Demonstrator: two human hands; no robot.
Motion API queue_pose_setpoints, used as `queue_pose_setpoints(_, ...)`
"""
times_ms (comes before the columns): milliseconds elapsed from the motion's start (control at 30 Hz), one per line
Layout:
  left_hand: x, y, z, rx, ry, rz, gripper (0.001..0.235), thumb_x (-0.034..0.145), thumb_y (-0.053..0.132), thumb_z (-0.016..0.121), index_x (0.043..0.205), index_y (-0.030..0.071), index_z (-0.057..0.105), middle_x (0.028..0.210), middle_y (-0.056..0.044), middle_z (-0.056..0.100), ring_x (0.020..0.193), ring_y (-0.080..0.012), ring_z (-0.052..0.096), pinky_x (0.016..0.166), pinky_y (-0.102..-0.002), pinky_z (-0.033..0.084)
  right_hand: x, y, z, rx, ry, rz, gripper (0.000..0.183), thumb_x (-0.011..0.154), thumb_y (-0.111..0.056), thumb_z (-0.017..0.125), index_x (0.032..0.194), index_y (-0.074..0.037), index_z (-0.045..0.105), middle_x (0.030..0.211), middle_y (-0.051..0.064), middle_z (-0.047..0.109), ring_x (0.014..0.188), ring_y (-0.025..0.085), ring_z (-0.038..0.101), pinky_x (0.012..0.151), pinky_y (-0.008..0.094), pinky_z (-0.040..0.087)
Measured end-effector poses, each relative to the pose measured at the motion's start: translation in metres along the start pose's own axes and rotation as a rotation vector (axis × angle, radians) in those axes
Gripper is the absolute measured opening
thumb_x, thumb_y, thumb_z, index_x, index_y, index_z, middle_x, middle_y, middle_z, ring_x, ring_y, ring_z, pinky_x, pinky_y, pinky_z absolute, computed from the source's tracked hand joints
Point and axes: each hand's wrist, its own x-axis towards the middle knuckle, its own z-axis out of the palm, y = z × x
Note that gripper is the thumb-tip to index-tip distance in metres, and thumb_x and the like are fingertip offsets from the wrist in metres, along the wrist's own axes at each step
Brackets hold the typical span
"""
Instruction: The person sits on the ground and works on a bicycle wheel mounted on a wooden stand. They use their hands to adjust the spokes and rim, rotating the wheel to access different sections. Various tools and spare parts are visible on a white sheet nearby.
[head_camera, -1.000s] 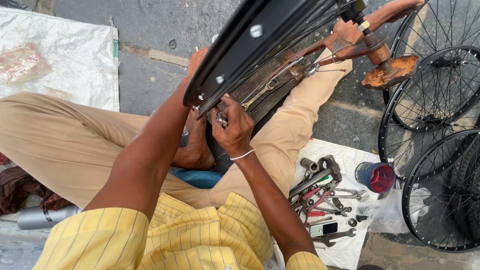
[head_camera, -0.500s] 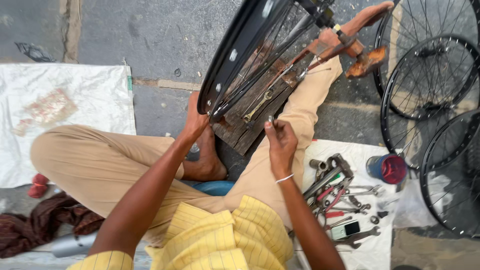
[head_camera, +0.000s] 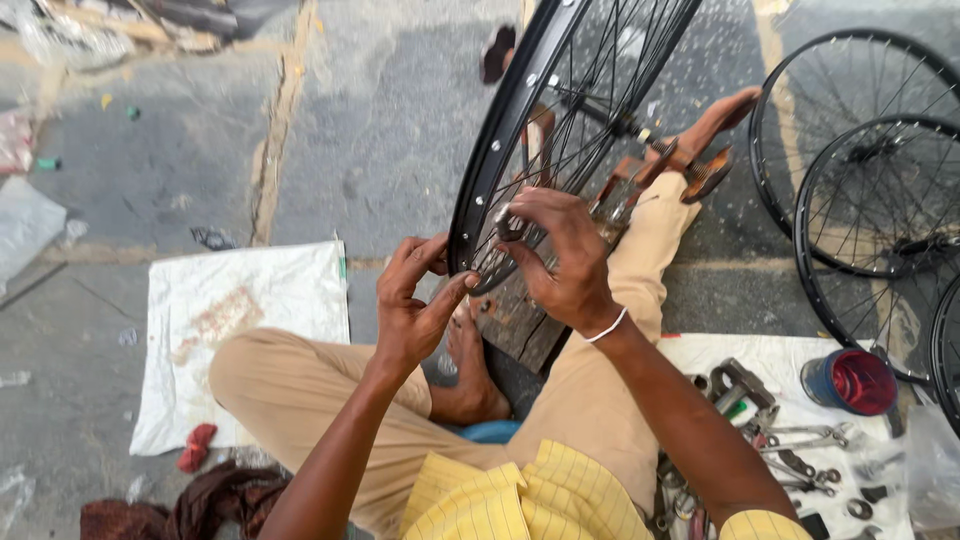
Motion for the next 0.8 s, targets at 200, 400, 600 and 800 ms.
queue_pose_setpoints(200, 0.058, 0.046, -0.002, 0.042, 0.064, 0.368, 0.064, 0.089, 0.017, 0.083, 0.144, 0.002, 0.054, 0.123, -0.014, 0.061, 0.108, -0.0217, 0.063, 0.094, -0.032, 0.054, 0.041, 0.001, -0.002, 0.165, 0.307, 0.274, 0.042, 0.093, -0.018, 0.084, 0.125, 0.0, 0.064, 0.121, 0.011, 0.072, 0.116, 0.022, 0.069, 0.103, 0.034, 0.054)
queue_pose_setpoints(400, 0.107, 0.074, 0.021, -0.408, -0.047, 0.05, 0.055, 0.093, 0.021, 0.083, 0.136, -0.003, 0.059, 0.107, -0.008, 0.066, 0.091, -0.0123, 0.064, 0.077, -0.025, 0.058, 0.076, 0.018, -0.013, 0.681, 0.192, 0.466, 0.038, 0.095, -0.019, 0.076, 0.127, -0.003, 0.067, 0.116, 0.008, 0.074, 0.108, 0.018, 0.071, 0.097, 0.031, 0.058)
queue_pose_setpoints(600, 0.111, 0.072, 0.028, -0.477, -0.08, -0.056, 0.056, 0.088, 0.024, 0.081, 0.131, -0.002, 0.059, 0.107, -0.007, 0.068, 0.094, -0.0105, 0.072, 0.078, -0.024, 0.066, 0.097, 0.024, -0.038, 0.903, -0.173, 0.401, 0.041, 0.092, -0.015, 0.066, 0.131, -0.003, 0.066, 0.114, 0.006, 0.07, 0.109, 0.016, 0.066, 0.1, 0.032, 0.052)
queue_pose_setpoints(800, 0.103, 0.058, 0.026, -0.5, -0.087, -0.079, 0.048, 0.091, 0.019, 0.081, 0.128, -0.004, 0.061, 0.096, -0.006, 0.069, 0.085, -0.0092, 0.068, 0.071, -0.024, 0.06, 0.106, 0.028, -0.044, 0.946, -0.318, 0.447, 0.035, 0.094, -0.013, 0.068, 0.128, -0.004, 0.066, 0.116, 0.005, 0.071, 0.112, 0.015, 0.065, 0.104, 0.032, 0.05)
